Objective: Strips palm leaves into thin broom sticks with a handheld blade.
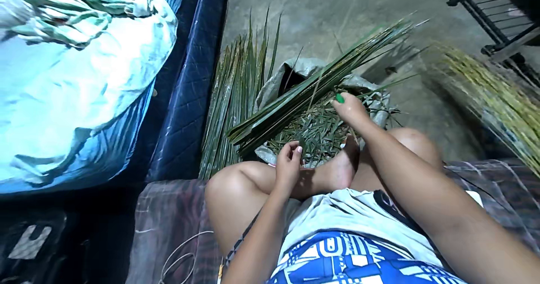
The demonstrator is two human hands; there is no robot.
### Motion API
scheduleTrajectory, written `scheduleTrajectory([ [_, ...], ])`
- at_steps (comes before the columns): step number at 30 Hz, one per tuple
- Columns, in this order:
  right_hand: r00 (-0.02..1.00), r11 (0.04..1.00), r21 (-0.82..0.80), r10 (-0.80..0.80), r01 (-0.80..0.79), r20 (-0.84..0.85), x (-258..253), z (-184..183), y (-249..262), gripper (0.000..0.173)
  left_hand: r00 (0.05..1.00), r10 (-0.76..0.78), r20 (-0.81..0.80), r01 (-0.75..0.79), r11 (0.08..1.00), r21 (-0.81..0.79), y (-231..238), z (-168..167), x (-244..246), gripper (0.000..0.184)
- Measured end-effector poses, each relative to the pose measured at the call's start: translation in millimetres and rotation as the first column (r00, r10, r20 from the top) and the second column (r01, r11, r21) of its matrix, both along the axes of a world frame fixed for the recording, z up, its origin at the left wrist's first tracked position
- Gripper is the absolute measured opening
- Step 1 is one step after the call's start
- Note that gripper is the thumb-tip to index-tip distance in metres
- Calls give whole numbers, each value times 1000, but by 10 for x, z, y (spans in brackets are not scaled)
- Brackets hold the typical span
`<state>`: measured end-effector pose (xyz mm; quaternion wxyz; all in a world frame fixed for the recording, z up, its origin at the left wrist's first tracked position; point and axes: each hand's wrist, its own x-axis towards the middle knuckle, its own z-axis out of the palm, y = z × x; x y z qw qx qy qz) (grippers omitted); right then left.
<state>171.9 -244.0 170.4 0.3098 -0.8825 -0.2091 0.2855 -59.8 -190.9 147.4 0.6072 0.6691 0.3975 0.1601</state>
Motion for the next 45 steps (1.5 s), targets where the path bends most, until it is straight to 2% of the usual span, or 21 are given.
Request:
scheduleTrajectory([
  [1,999,996,94,11,-8,-39,-62,-11,-34,35,998,23,52,-22,999,-28,4,-17,5,29],
  [3,976,969,222,146,-108,-164,-288,-69,-80,33,988,81,131,-72,995,-72,8,-49,13,31],
  [5,880,928,265,343,-262,-329,-542,-21,-64,27,972,153,177,-138,986,-92,-3,-52,27,32],
  [7,762,880,312,469,-359,-447,-735,18,-50,27,955,217,203,-205,976,-79,-12,-56,32,29],
  [10,718,876,319,481,-363,-504,-832,-35,-10,24,933,264,246,-245,964,-105,8,-76,5,18],
  [12,761,878,294,475,-377,-442,-815,-15,20,20,936,221,273,-197,974,-111,38,-77,-25,16],
  [14,795,861,265,504,-434,-337,-761,-12,47,21,936,208,286,-152,967,-205,56,-12,-44,28],
  [17,815,831,198,552,-520,-177,-668,-90,45,21,943,213,255,-100,913,-395,109,71,-55,40],
  [20,817,822,78,569,-563,-92,-620,-66,18,25,981,89,171,19,838,-545,124,150,-67,59],
  [22,798,798,-10,602,-602,-21,-595,-53,15,28,991,20,133,65,792,-607,114,210,-64,54],
  [24,780,781,-54,624,-622,44,-582,-75,19,30,991,38,128,57,749,-660,112,224,-67,41],
  [28,866,868,-55,496,-493,58,-605,-98,69,48,982,150,114,-21,688,-725,155,184,-68,40],
  [29,891,891,-64,453,-450,35,-623,-81,81,48,978,178,113,-38,677,-735,161,186,-73,43],
  [31,893,891,-69,449,-449,-9,-684,-51,72,33,972,206,117,-50,662,-747,169,185,-82,44],
  [32,864,862,-69,501,-503,-42,-730,-36,52,28,972,202,119,-47,665,-746,171,184,-83,43],
  [35,734,735,-87,647,-672,-207,-898,18,10,30,977,174,127,-34,707,-706,168,180,-92,41],
  [37,729,722,-125,648,-680,-222,-918,35,6,33,983,147,108,-40,750,-660,161,195,-99,40],
  [39,787,753,-233,604,-615,-127,-824,13,36,33,992,94,80,-25,788,-615,152,211,-100,38],
  [41,872,834,-293,489,-468,0,-645,-122,85,31,998,32,51,2,828,-561,132,245,-92,37],
  [43,922,889,-302,380,-344,70,-455,-190,134,31,1000,-3,28,17,859,-512,103,266,-77,36],
  [45,925,902,-241,379,-359,41,-422,-112,149,30,1000,-16,0,15,882,-472,110,253,-72,35],
])
